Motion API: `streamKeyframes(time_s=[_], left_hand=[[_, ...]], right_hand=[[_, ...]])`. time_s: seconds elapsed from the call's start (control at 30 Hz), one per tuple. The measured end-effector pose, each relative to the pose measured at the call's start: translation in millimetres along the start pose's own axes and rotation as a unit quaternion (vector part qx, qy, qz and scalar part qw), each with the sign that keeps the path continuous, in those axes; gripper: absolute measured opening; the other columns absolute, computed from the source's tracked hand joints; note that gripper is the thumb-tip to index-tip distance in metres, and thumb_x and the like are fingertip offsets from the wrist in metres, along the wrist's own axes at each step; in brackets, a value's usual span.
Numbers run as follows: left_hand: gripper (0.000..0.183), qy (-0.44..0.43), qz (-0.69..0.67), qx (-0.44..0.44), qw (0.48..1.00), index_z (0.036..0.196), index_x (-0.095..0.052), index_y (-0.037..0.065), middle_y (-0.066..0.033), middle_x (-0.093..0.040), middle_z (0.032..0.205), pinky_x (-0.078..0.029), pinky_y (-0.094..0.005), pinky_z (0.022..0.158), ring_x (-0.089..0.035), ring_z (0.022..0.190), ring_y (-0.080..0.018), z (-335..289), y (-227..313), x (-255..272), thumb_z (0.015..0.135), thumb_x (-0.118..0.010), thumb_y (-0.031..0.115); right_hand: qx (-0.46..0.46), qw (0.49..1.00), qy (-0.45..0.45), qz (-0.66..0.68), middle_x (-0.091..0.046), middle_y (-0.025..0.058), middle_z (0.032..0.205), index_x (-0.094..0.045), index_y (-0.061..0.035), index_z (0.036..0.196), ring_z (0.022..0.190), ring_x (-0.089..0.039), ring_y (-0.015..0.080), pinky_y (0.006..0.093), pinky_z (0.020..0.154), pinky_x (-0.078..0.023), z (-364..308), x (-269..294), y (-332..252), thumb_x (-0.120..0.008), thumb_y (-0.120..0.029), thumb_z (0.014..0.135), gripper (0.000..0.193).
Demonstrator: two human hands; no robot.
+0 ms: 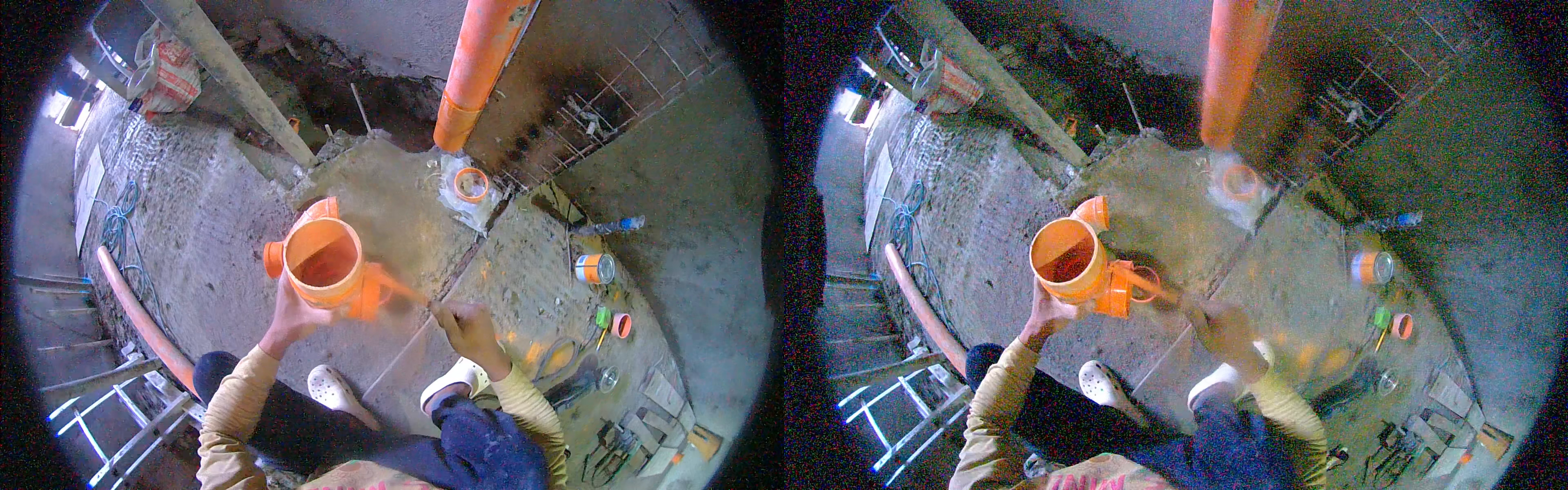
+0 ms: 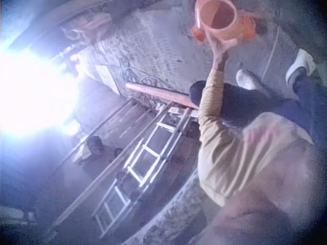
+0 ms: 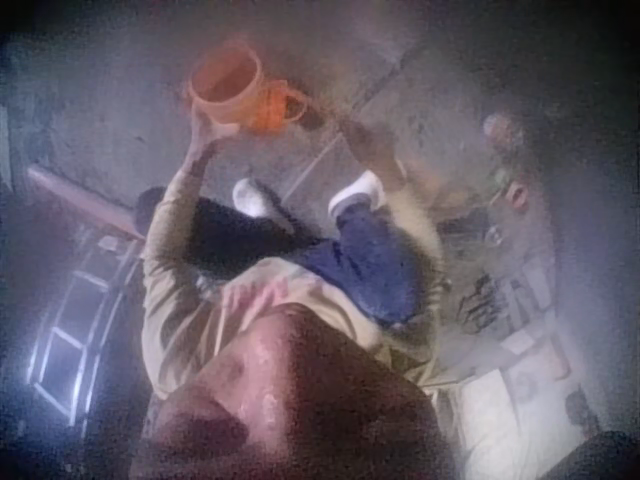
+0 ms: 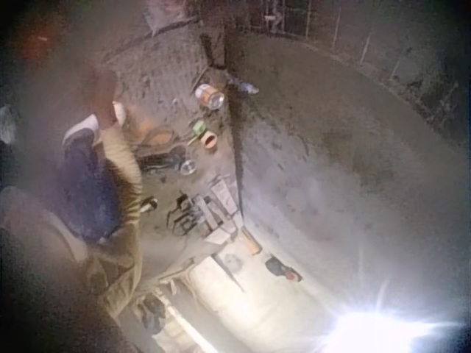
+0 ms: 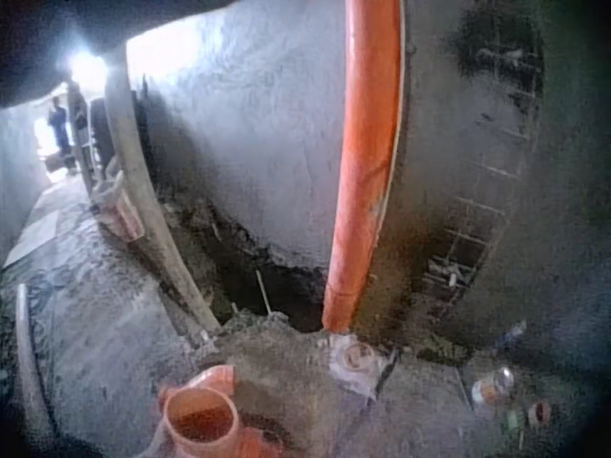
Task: The person assembles orange PVC plumbing pipes by applying glue to the ends of elbow fittings and joining them together. They use a power drill to smooth or deburr the pipe edges, then connect the pieces into a curved assembly on the floor.
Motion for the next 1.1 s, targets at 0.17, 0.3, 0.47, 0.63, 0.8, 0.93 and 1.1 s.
streamKeyframes(time_s=[0.17, 0.3, 0.47, 0.63, 0.8, 0.93, 1.1], left_hand=[[0.112, -0.019, 0.027, -0.003, 0.999, 0.150, -0.039, 0.004, -0.0088, -0.052, 0.146, -0.039, -0.0415, 0.118, -0.051, 0.136, -0.0221, -3, 0, -1, 0.056, -0.099, 0.023], [0.114, -0.021, -0.009, 0.051, 0.998, 0.149, -0.039, 0.005, -0.0091, -0.052, 0.145, -0.038, -0.0415, 0.118, -0.050, 0.137, -0.0226, -3, -7, -1, 0.055, -0.099, 0.028], [0.114, -0.016, 0.015, -0.006, 1.000, 0.151, -0.038, 0.004, -0.0081, -0.050, 0.147, -0.038, -0.0398, 0.118, -0.049, 0.138, -0.0216, -1, 2, -2, 0.058, -0.099, 0.028], [0.118, -0.011, -0.008, 0.032, 0.999, 0.153, -0.036, 0.004, -0.0084, -0.050, 0.148, -0.038, -0.0405, 0.118, -0.049, 0.138, -0.0212, 3, -1, -4, 0.058, -0.100, 0.031], [0.115, 0.001, -0.024, 0.006, 1.000, 0.151, -0.036, 0.003, -0.0085, -0.051, 0.146, -0.039, -0.0408, 0.117, -0.050, 0.137, -0.0206, 4, 5, 0, 0.059, -0.100, 0.029], [0.108, -0.009, -0.040, 0.014, 0.999, 0.149, -0.038, 0.004, -0.0077, -0.052, 0.144, -0.040, -0.0402, 0.116, -0.050, 0.135, -0.0196, 0, 6, -10, 0.062, -0.098, 0.026], [0.104, -0.004, -0.057, 0.028, 0.998, 0.148, -0.038, 0.004, -0.0072, -0.052, 0.144, -0.041, -0.0396, 0.116, -0.051, 0.135, -0.0189, 4, 8, -13, 0.065, -0.096, 0.023]], right_hand=[[-0.012, 0.998, -0.054, -0.004, -0.053, 0.0129, 0.059, -0.064, 0.0004, 0.075, 0.051, -0.050, 0.0208, 0.0380, 0.050, -0.038, -5, 5, 4, -0.060, -0.038, 0.104, 0.049], [-0.024, 0.999, -0.020, 0.040, -0.054, 0.0109, 0.058, -0.066, 0.0011, 0.077, 0.051, -0.047, 0.0183, 0.0369, 0.050, -0.038, -8, 7, 7, -0.059, -0.040, 0.104, 0.050], [-0.008, 0.998, -0.053, 0.046, -0.044, 0.0013, 0.058, -0.065, 0.0018, 0.076, 0.055, -0.040, 0.0107, 0.0343, 0.049, -0.033, -23, -3, 9, -0.059, -0.041, 0.105, 0.052], [-0.115, 0.990, -0.064, 0.043, -0.058, 0.0121, 0.067, -0.070, -0.0036, 0.086, 0.059, -0.054, 0.0292, 0.0446, 0.054, -0.041, -25, -13, 30, -0.055, -0.041, 0.105, 0.044], [-0.103, 0.985, -0.130, 0.053, -0.069, 0.0194, 0.078, -0.072, -0.0047, 0.092, 0.064, -0.062, 0.0428, 0.0501, 0.059, -0.048, -32, -19, 27, -0.056, -0.035, 0.105, 0.037], [-0.089, 0.980, 0.003, 0.178, -0.047, -0.0045, 0.063, -0.070, -0.0010, 0.082, 0.061, -0.040, 0.0064, 0.0281, 0.053, -0.034, -21, 8, 25, -0.065, -0.042, 0.103, 0.046], [-0.004, 0.995, -0.012, 0.100, -0.048, -0.0028, 0.062, -0.073, 0.0016, 0.110, 0.058, -0.043, 0.0070, 0.0273, 0.052, -0.036, -11, 21, -4, -0.059, -0.044, 0.105, 0.047]])
Point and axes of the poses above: each hand's wrist, its own z-axis towards the middle knuckle, its own x-axis out of the back of the hand, y = z × x, the point moved 6 cm from there along z, towards the middle knuckle
